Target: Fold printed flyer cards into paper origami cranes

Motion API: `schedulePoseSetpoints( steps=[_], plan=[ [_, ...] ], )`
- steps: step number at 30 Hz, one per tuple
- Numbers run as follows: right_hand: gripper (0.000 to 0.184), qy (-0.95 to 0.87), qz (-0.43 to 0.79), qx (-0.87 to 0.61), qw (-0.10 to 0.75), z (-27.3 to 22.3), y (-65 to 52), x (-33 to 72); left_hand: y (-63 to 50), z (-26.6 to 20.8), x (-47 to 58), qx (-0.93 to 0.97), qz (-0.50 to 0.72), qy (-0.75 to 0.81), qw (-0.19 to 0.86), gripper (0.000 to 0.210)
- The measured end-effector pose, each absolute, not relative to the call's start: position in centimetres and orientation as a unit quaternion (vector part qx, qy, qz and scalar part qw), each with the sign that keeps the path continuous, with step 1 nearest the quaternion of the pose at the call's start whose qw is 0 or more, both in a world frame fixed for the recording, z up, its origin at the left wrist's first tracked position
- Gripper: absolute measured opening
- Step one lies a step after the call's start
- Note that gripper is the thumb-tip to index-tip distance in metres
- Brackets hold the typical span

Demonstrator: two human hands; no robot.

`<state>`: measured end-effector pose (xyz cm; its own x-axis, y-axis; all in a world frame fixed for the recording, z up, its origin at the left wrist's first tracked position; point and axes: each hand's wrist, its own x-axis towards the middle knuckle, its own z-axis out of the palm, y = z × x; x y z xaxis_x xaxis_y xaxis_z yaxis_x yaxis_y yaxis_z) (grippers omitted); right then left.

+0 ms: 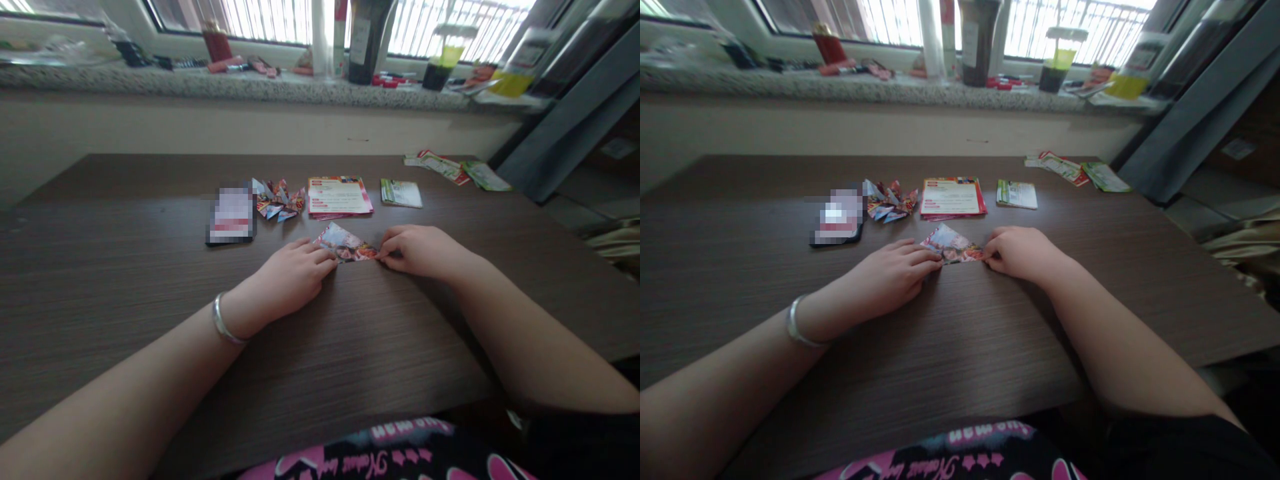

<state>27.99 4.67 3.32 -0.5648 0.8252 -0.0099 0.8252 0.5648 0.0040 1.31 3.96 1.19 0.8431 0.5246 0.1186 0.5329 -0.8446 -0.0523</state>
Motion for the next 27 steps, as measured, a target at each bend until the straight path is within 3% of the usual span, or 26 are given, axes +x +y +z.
schedulePoseSetpoints(
  steps=[17, 22, 27],
  plan=[
    [0.018, 0.853, -0.008, 0.515, 0.079, 3.8, 5.5, 30.1, 4.2, 0.9, 1.3, -0.959, -0.052, -0.277, 0.038, 0.035],
    [0.025, 0.861, 0.042, 0.507, -0.006, 3.6, 5.4, 29.1, 4.1, 0.8, 1.4, -0.956, -0.068, -0.281, 0.039, 0.034],
    [0.030, 0.920, -0.003, 0.385, -0.073, 2.7, 4.5, 26.8, 4.2, 0.4, 1.6, -0.957, -0.088, -0.272, 0.040, 0.039]
  ],
)
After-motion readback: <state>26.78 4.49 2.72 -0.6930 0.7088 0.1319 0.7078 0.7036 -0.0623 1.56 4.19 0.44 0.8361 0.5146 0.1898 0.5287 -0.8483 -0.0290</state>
